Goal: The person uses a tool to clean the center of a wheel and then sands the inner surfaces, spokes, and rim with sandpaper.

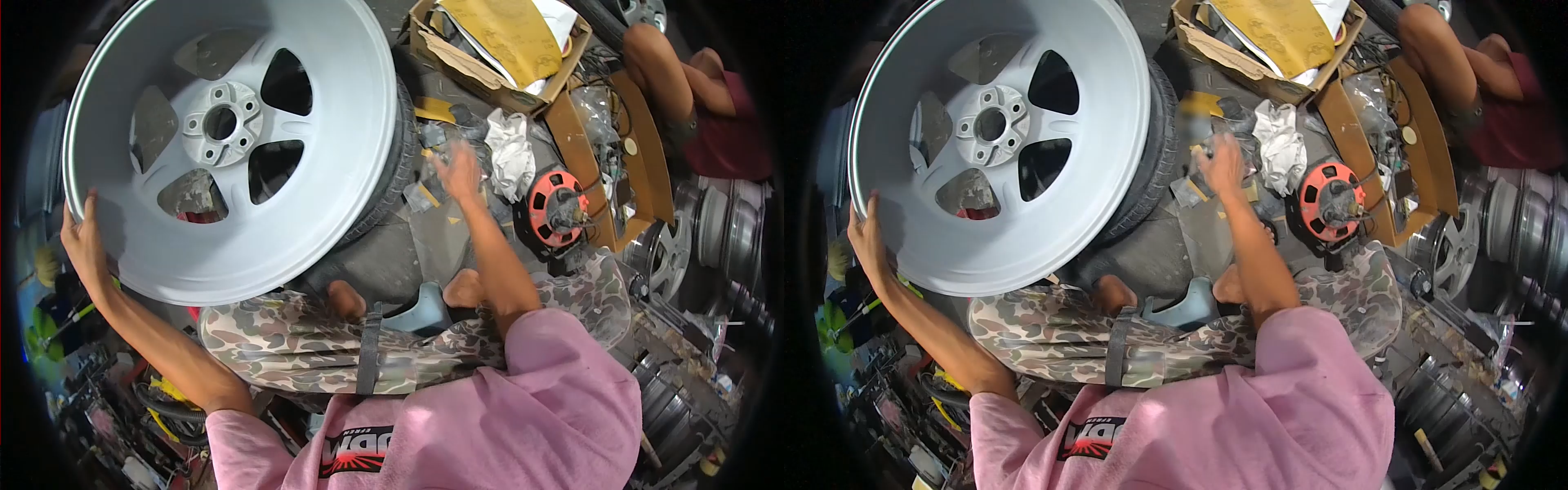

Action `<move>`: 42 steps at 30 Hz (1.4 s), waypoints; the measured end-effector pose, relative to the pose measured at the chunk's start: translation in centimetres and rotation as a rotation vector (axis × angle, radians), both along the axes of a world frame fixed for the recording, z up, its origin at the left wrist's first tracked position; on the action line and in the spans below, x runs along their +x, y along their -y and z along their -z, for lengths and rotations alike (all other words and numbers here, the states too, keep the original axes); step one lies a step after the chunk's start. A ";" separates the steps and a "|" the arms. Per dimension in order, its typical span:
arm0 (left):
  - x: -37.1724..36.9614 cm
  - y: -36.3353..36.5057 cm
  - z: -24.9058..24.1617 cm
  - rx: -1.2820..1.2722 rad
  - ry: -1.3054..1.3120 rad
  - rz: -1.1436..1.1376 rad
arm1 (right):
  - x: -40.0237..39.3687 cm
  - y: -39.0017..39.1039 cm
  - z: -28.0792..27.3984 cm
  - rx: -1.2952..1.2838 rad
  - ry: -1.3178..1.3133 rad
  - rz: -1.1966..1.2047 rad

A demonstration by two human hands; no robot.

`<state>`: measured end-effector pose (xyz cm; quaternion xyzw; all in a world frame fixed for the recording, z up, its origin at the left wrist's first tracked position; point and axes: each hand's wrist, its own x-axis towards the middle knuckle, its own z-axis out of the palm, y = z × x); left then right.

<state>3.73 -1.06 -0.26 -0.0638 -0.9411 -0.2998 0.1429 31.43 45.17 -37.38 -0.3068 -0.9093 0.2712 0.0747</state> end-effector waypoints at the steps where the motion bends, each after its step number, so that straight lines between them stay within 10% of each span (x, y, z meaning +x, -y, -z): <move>1: 0.5 -0.8 -0.2 -0.004 0.009 -0.024 | -1.8 -1.1 -0.1 -0.007 -0.008 -0.008; 11: 3.8 -5.0 -0.8 0.137 -0.005 -0.117 | -11.8 -7.3 2.1 0.440 0.108 -0.335; 14: 5.5 -6.6 -1.3 0.213 0.019 -0.096 | -10.7 -7.2 -2.5 0.051 -0.446 -0.055; 18: 7.7 -12.5 -3.1 0.302 -0.159 0.242 | -10.2 -6.9 -12.4 -0.441 -0.545 0.252; 19: 7.5 -12.2 -3.7 0.304 -0.245 0.392 | -11.4 -5.4 -16.0 -0.735 -0.845 0.087; 27: 8.3 -12.0 -5.6 -0.034 -0.126 0.836 | -14.7 12.6 -29.4 -1.076 -0.677 -0.630; 31: 9.5 -13.4 -5.4 -0.244 -0.278 0.704 | -15.5 16.1 -32.9 -1.259 -0.711 -0.691; 42: 9.3 -12.3 -4.6 0.235 -0.070 0.639 | -14.9 16.8 -30.9 -1.711 -0.706 -0.766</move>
